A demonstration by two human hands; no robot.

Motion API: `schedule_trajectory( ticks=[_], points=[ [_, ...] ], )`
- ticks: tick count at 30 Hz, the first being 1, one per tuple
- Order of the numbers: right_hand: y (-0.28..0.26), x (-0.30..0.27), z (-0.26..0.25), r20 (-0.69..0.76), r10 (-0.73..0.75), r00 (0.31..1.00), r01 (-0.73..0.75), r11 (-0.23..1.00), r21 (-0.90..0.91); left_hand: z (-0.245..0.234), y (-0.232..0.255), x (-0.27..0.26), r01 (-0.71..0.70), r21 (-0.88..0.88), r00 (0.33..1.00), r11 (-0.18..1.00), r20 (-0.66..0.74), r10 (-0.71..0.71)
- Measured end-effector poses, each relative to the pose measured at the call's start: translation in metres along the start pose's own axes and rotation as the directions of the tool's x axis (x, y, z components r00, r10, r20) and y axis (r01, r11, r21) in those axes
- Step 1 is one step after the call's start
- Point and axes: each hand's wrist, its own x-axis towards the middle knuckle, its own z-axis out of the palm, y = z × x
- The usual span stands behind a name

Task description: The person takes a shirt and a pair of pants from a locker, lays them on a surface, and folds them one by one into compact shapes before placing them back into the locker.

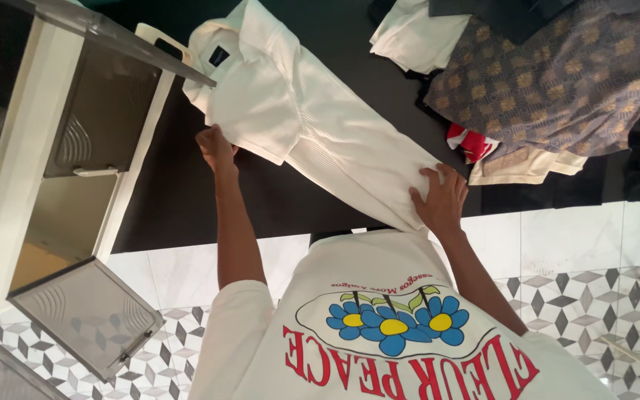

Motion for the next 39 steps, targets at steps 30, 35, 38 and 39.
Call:
schedule_trajectory(
  ticks=[30, 35, 38, 39],
  points=[
    [-0.004, -0.006, -0.023, 0.063, -0.076, 0.995, 0.073, 0.996, 0.053, -0.039, -0.004, -0.044, 0.157, -0.364, 0.988, 0.918, 0.048, -0.150],
    [-0.022, -0.006, -0.022, 0.088, -0.119, 0.989, 0.107, 0.987, 0.123, -0.055, -0.009, -0.042, -0.075, -0.513, 0.997, 0.855, -0.059, 0.052],
    [-0.028, -0.001, -0.023, 0.094, -0.126, 0.988, 0.112, 0.983, 0.142, -0.041, 0.017, -0.042, -0.142, -0.561, 0.990, 0.815, -0.080, 0.118],
    [-0.030, 0.001, -0.024, 0.088, -0.130, 0.988, 0.116, 0.982, 0.147, -0.030, 0.031, -0.038, -0.131, -0.582, 0.991, 0.803, -0.078, 0.105]
  ],
)
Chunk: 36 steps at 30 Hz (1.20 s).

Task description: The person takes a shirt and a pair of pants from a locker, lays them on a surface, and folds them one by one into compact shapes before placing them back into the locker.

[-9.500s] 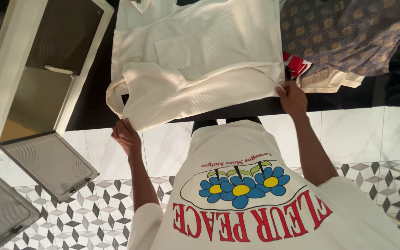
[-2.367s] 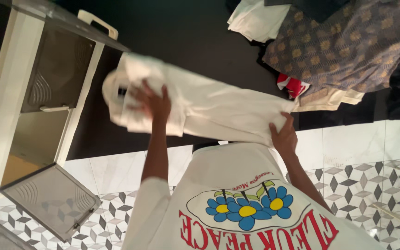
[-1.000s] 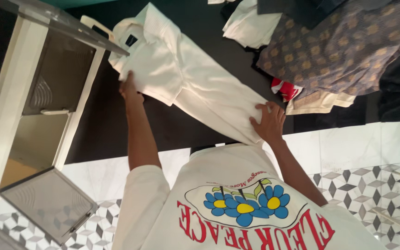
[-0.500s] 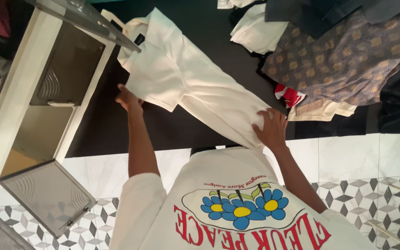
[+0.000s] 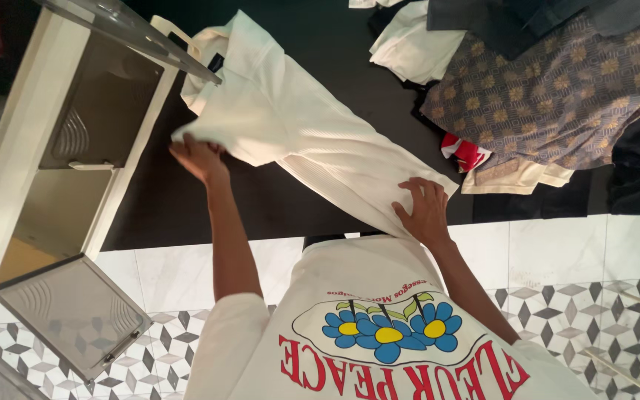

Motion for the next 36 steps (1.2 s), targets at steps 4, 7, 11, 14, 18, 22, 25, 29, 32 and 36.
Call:
schedule_trajectory(
  ticks=[4, 7, 11, 14, 18, 22, 25, 29, 32, 36],
  points=[
    [0.000, 0.004, -0.007, -0.013, 0.018, 1.000, -0.018, 1.000, 0.014, 0.075, -0.003, 0.014, -0.176, -0.080, 0.961, 0.981, 0.201, 0.189],
    [0.001, 0.007, -0.012, -0.029, 0.016, 0.999, -0.016, 1.000, 0.011, 0.154, -0.024, 0.029, -0.016, -0.087, 0.944, 0.996, 0.327, 0.044],
    [0.002, 0.007, -0.014, -0.051, 0.032, 0.998, -0.032, 0.999, 0.005, 0.217, -0.068, 0.016, -0.302, 0.176, 0.892, 0.937, 0.399, 0.213],
    [0.007, 0.005, -0.016, -0.070, 0.029, 0.997, -0.029, 1.000, -0.005, 0.210, -0.087, 0.016, -0.465, 0.695, 0.874, 0.549, 0.263, 0.408],
    [0.012, 0.003, -0.008, -0.009, 0.046, 0.999, -0.046, 0.999, 0.019, 0.167, -0.072, 0.026, -0.194, 0.941, 0.936, 0.279, 0.092, 0.340],
    [-0.007, 0.003, 0.015, 0.160, -0.014, 0.987, 0.011, 1.000, 0.018, 0.133, -0.038, 0.029, -0.304, 0.891, 0.943, 0.337, 0.232, 0.237],
    [-0.018, 0.004, 0.031, 0.005, -0.173, 0.985, 0.173, 0.985, 0.004, 0.124, -0.026, 0.041, -0.247, 0.905, 0.967, 0.346, 0.252, 0.032],
    [-0.008, 0.001, 0.035, -0.021, -0.125, 0.992, 0.126, 0.991, 0.042, 0.109, -0.040, 0.074, -0.302, 0.920, 0.953, 0.251, 0.301, 0.044],
    [-0.005, 0.004, 0.030, -0.062, -0.157, 0.986, 0.160, 0.985, 0.060, 0.108, -0.037, 0.084, -0.345, 0.865, 0.938, 0.364, 0.316, 0.138],
    [-0.003, -0.004, 0.012, -0.069, -0.231, 0.970, 0.238, 0.964, 0.115, 0.099, -0.013, 0.083, -0.162, 0.510, 0.973, 0.845, 0.227, 0.050]
  ],
)
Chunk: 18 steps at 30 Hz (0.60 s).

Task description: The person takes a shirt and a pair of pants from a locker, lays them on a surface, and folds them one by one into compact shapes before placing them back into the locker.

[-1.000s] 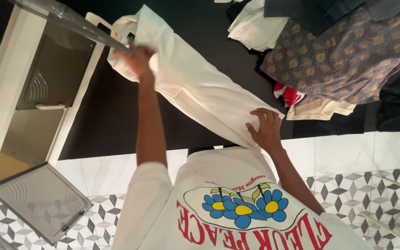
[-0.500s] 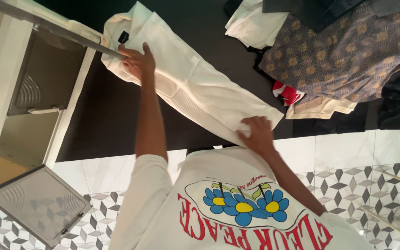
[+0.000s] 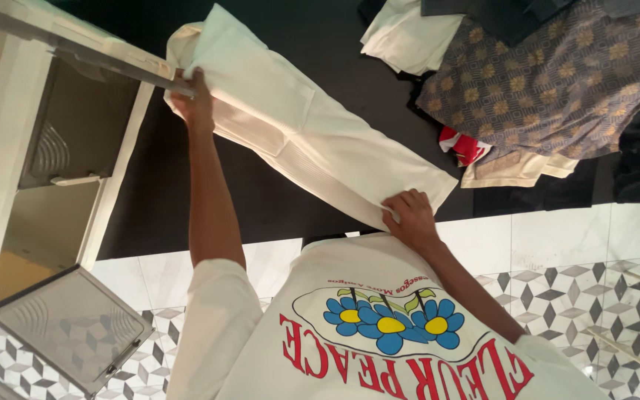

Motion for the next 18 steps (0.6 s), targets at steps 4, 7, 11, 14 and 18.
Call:
schedule_trajectory(
  ticks=[4, 7, 11, 14, 18],
  points=[
    [-0.004, -0.011, -0.015, 0.117, -0.052, 0.992, 0.046, 0.998, 0.051, -0.030, -0.005, -0.001, -0.169, 0.061, 0.978, 0.984, -0.115, 0.175],
    [-0.005, -0.014, -0.007, 0.190, -0.054, 0.980, 0.059, 0.998, -0.024, -0.042, -0.029, -0.009, -0.170, 0.340, 0.975, 0.925, -0.081, 0.209],
    [0.002, -0.020, 0.002, 0.277, 0.015, 0.961, -0.004, 0.999, -0.038, -0.034, -0.046, -0.016, -0.195, 0.430, 0.960, 0.882, -0.098, 0.260],
    [0.013, -0.030, -0.002, 0.348, 0.025, 0.937, -0.025, 1.000, -0.006, -0.023, -0.050, -0.023, -0.183, 0.571, 0.927, 0.800, -0.172, 0.334],
    [0.022, -0.042, -0.017, 0.448, 0.059, 0.892, -0.040, 0.998, -0.053, 0.004, -0.047, -0.049, -0.057, 0.811, 0.918, 0.582, -0.186, 0.350]
  ],
)
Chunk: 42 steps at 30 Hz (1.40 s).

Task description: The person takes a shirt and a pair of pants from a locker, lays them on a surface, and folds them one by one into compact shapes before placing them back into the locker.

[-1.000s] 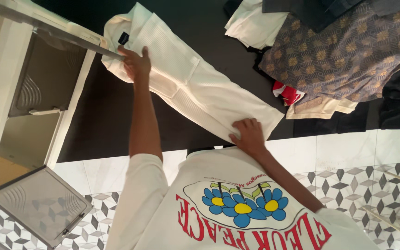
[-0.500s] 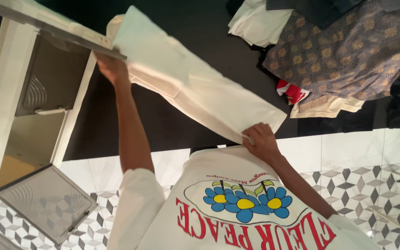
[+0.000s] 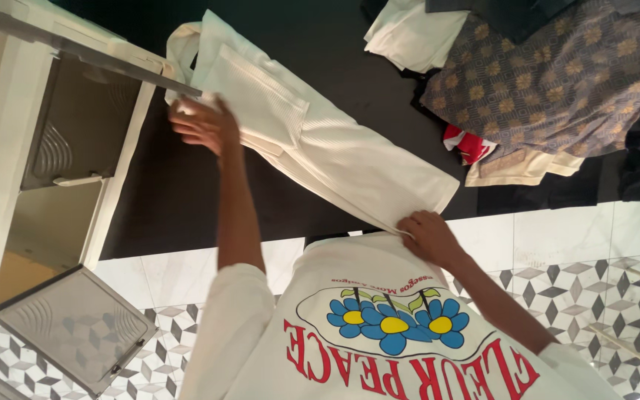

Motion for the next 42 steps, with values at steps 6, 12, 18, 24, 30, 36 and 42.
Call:
schedule_trajectory(
  ticks=[6, 12, 18, 24, 30, 36, 42],
  points=[
    [0.001, -0.011, -0.033, 0.163, 0.050, 0.985, -0.051, 0.999, 0.003, 0.025, 0.023, -0.064, -0.210, 0.025, 0.974, 0.977, -0.078, 0.211],
    [-0.006, 0.025, -0.044, -0.281, 0.065, 0.958, -0.087, 0.994, -0.065, 0.065, 0.033, 0.000, -0.444, -0.028, 0.894, 0.896, 0.047, 0.445],
    [-0.023, 0.054, -0.021, -0.207, 0.269, 0.941, -0.268, 0.963, 0.031, 0.062, 0.049, 0.052, -0.557, -0.029, 0.829, 0.830, 0.047, 0.558],
    [-0.011, 0.040, -0.015, -0.407, 0.190, 0.893, -0.241, 0.968, -0.076, -0.007, 0.038, -0.083, -0.556, -0.145, 0.819, 0.819, 0.073, 0.569],
    [0.030, 0.021, 0.007, -0.272, 0.100, 0.957, -0.078, 0.993, 0.088, -0.118, 0.017, -0.281, -0.643, -0.424, 0.499, 0.639, 0.401, 0.768],
    [0.032, -0.006, -0.004, 0.001, 0.037, 0.999, -0.037, 0.998, 0.045, -0.152, -0.021, -0.328, -0.650, -0.480, 0.307, 0.589, 0.543, 0.781],
    [0.019, -0.008, 0.009, -0.135, -0.061, 0.989, 0.036, 0.983, -0.181, -0.105, -0.031, -0.362, -0.865, -0.216, 0.390, 0.453, 0.276, 0.878]
  ],
)
